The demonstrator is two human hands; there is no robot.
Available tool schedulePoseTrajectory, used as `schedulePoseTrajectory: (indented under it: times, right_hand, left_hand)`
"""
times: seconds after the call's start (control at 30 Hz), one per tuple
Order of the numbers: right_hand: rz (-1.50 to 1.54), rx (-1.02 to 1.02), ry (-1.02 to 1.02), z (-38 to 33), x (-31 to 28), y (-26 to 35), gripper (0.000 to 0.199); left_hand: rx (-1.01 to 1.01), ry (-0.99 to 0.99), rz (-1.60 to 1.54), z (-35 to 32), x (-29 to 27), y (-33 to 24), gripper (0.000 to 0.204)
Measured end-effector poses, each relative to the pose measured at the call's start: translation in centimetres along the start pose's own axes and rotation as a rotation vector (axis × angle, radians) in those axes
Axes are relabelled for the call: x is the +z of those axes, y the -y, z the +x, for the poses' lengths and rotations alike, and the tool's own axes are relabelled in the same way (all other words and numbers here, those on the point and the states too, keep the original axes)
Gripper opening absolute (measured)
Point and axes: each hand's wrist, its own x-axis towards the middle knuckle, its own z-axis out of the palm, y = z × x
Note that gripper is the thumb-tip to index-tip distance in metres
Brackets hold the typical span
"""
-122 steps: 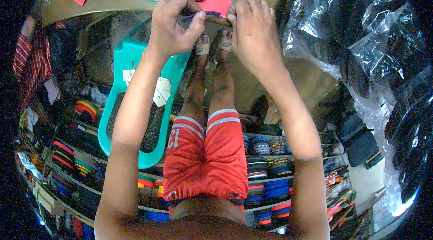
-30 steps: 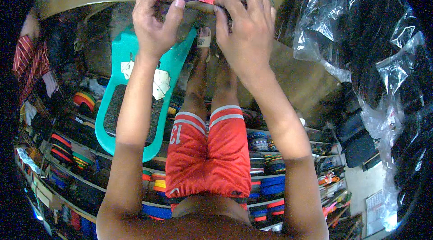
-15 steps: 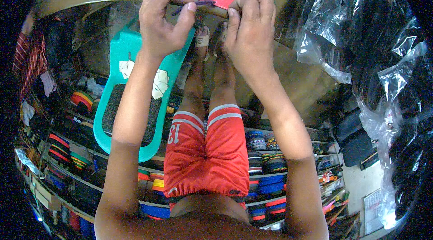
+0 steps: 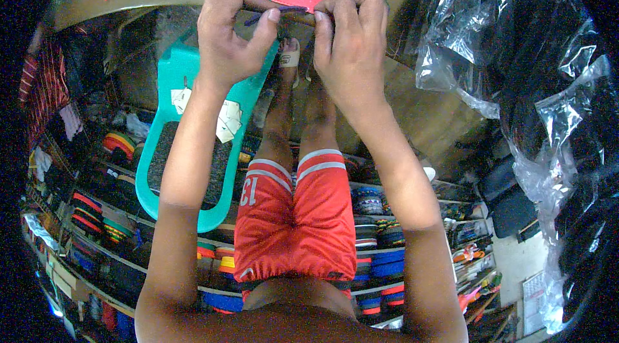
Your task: The person uses a small knife to trim the edges of several colored foam insoles. They then move to a different table, pick up black flip-flop soles, and handle a bundle of yellow foam strips, preparing components for assembly.
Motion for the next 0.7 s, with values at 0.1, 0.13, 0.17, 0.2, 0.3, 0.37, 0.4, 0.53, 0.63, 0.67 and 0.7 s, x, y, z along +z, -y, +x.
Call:
schedulePoseTrajectory:
  times: [0.1,0.13,0.17,0.2,0.3,0.37,0.4,0.53,0.63,0.67,0.7]
  right_hand:
    - [0.016,0.017,0.016,-0.2,0.1,-0.3,0.016]
    - [0.014,0.016,0.015,-0.2,0.1,-0.3,0.017]
    - [0.012,0.015,0.013,-0.2,0.2,-0.3,0.017]
    - [0.004,0.009,0.001,-0.2,0.2,-0.4,0.014]
    - [-0.003,-0.005,-0.023,-0.1,0.3,-0.4,0.009]
    - [0.01,-0.005,-0.024,-0.1,0.3,-0.4,0.009]
    - [0.009,-0.012,-0.023,-0.1,0.3,-0.4,0.01]
    - [0.016,-0.018,-0.009,-0.1,0.1,-0.5,0.014]
    - [0.049,0.073,-0.015,-0.1,-0.2,-0.1,0.023]
    - [0.073,0.106,-0.02,0.0,-0.3,0.2,0.026]
    - [0.02,0.148,0.01,0.1,-0.5,0.5,0.031]
  left_hand:
    - [-0.01,0.017,0.036,-0.1,0.2,-0.2,0.008]
    - [-0.011,0.023,0.055,-0.1,0.2,-0.2,0.008]
    - [-0.004,0.024,0.058,0.0,0.2,-0.2,0.009]
    - [0.003,0.025,0.062,0.0,0.2,-0.2,0.009]
    - [0.009,0.025,0.074,0.2,0.2,-0.2,0.009]
    - [0.007,0.027,0.072,0.3,0.2,-0.3,0.009]
    - [0.004,0.028,0.066,0.3,0.2,-0.3,0.009]
    - [-0.006,0.031,0.057,0.1,0.2,-0.1,0.009]
    - [0.001,-0.029,-0.019,0.0,0.1,0.7,0.011]
    - [-0.087,-0.079,-0.174,-0.2,0.0,0.9,0.013]
    - [-0.168,-0.136,-0.325,-0.4,0.0,1.0,0.014]
